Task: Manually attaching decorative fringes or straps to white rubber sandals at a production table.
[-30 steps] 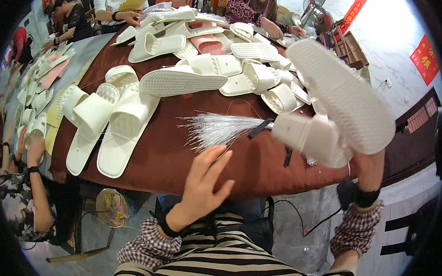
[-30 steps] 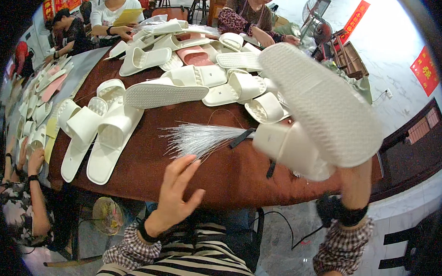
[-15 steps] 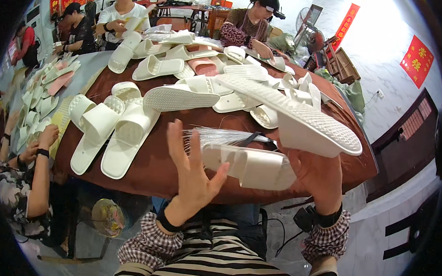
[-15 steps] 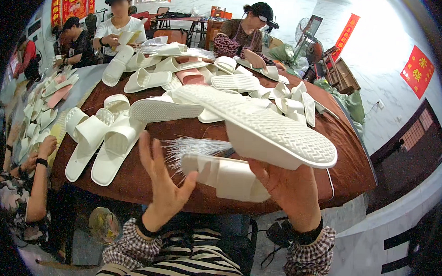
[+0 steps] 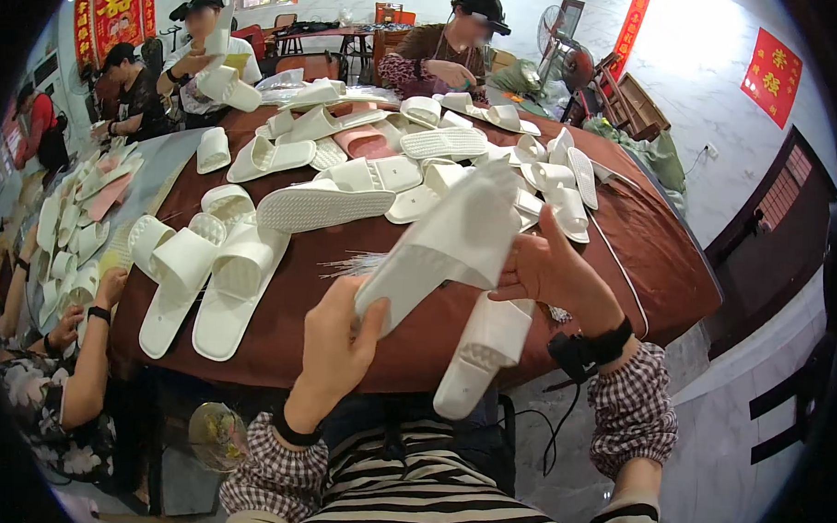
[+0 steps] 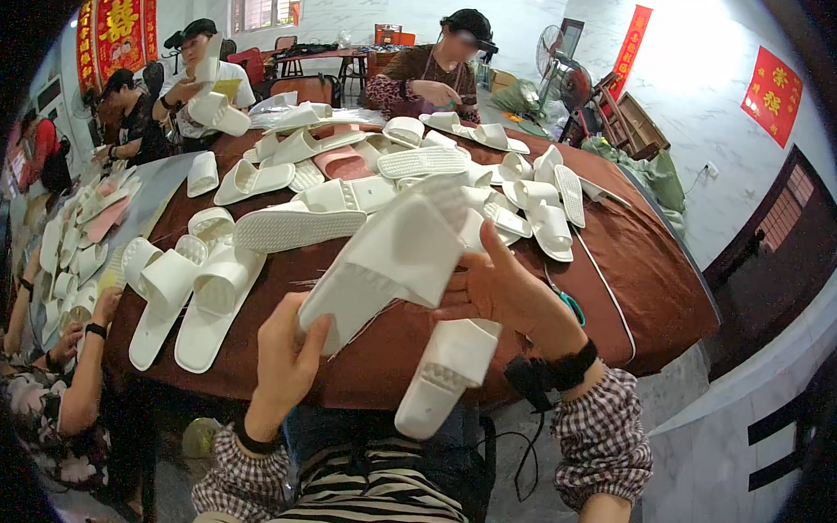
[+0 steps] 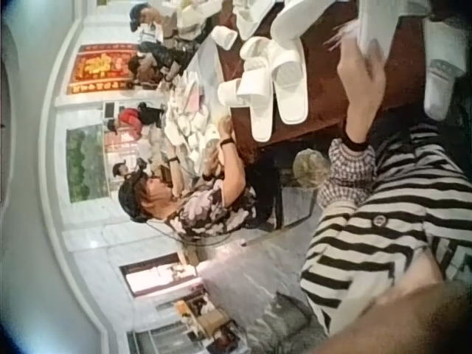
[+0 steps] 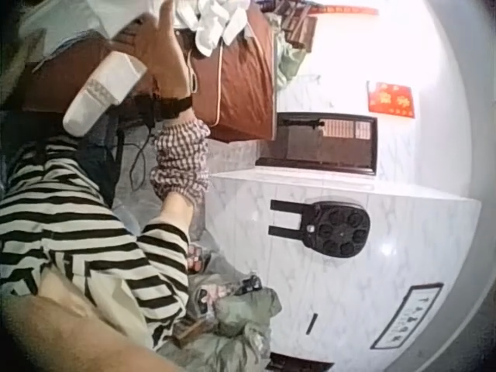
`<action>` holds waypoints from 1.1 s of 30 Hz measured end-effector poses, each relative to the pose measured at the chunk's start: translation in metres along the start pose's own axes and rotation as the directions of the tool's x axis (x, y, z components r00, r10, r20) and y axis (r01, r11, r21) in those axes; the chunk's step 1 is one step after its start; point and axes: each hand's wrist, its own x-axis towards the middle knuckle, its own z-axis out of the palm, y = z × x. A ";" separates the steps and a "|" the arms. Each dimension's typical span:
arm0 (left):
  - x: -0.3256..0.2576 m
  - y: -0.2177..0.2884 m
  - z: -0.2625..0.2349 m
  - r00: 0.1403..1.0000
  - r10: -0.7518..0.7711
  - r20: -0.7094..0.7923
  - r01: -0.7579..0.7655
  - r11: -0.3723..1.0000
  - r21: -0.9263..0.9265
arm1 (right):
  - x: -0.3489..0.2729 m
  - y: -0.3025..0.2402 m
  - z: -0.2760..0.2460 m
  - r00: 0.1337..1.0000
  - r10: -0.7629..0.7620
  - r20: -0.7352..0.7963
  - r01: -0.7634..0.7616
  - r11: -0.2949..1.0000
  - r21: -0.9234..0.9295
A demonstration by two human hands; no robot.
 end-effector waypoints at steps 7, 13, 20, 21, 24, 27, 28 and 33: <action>-0.045 -0.050 0.018 0.915 -0.397 0.073 0.403 0.895 -0.192 | -0.024 0.034 -0.010 0.915 -0.157 -0.372 -0.011 0.911 -0.412; -0.065 -0.065 0.016 0.831 -0.540 0.135 0.548 0.750 -0.371 | -0.063 0.099 0.005 0.773 -0.448 -0.450 -0.306 0.359 -0.882; -0.075 -0.053 0.020 0.857 -0.492 0.153 0.514 0.794 -0.325 | -0.053 0.146 0.006 0.668 -0.622 -0.408 -0.242 0.337 -0.910; -0.076 -0.053 0.022 0.869 -0.470 0.157 0.495 0.804 -0.330 | -0.050 0.145 0.004 0.668 -0.606 -0.430 -0.243 0.369 -0.897; -0.077 -0.052 0.023 0.867 -0.472 0.163 0.498 0.795 -0.347 | -0.043 0.137 0.003 0.656 -0.581 -0.482 -0.249 0.436 -0.865; -0.077 -0.049 0.023 0.868 -0.472 0.155 0.496 0.802 -0.333 | -0.030 0.129 -0.002 0.660 -0.658 -0.361 -0.206 0.304 -0.930; -0.076 -0.048 0.023 0.867 -0.466 0.175 0.498 0.799 -0.337 | -0.023 0.129 -0.005 0.649 -0.661 -0.378 -0.212 0.319 -0.924; -0.072 -0.037 0.014 0.846 -0.453 0.281 0.461 0.887 0.042 | -0.024 0.147 -0.010 0.660 -0.609 -0.439 -0.027 0.566 -0.824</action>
